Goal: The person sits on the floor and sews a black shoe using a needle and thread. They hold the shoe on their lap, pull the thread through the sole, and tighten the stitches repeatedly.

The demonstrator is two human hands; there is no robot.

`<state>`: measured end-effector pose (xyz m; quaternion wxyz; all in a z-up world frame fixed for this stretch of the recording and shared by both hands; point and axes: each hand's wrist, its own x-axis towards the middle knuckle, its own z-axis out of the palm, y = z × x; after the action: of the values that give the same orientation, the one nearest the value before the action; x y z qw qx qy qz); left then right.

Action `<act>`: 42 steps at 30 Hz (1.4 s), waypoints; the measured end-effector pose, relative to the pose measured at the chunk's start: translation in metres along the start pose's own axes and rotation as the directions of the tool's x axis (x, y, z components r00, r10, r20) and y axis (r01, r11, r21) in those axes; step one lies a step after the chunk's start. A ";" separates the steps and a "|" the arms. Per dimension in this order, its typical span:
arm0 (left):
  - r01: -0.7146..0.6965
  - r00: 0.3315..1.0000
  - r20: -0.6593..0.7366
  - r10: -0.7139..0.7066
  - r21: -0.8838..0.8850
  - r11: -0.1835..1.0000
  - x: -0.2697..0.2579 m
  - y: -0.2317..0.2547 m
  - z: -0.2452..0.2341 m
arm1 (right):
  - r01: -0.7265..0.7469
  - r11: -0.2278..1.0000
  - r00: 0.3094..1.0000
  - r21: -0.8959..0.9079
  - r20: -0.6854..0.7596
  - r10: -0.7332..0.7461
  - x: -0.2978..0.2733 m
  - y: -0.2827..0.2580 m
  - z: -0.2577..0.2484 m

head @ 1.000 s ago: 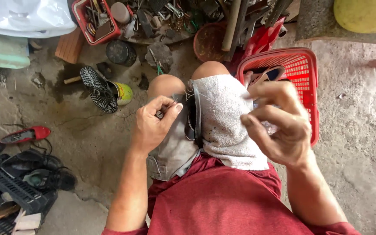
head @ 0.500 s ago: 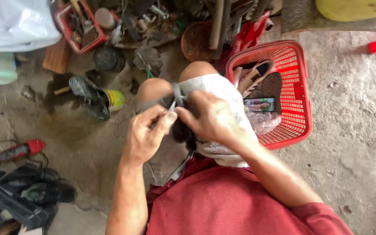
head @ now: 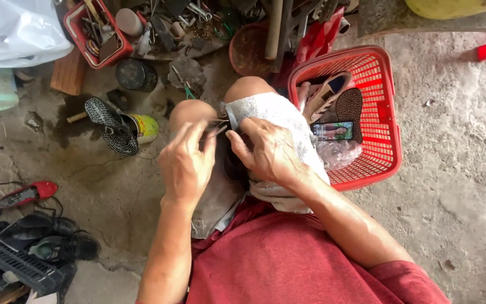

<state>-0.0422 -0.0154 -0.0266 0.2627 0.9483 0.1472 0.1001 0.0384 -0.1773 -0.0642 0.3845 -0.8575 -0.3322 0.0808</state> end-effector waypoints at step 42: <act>0.363 0.269 -0.063 -0.961 -0.918 0.162 -0.243 -0.238 -0.135 | -0.402 0.818 0.904 0.413 0.036 0.426 -0.007 0.080 -0.037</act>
<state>-0.3601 0.1623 -0.0661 0.5752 0.4215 0.6151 0.3363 0.0883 -0.2429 -0.0967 0.5384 -0.8108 -0.1024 0.2056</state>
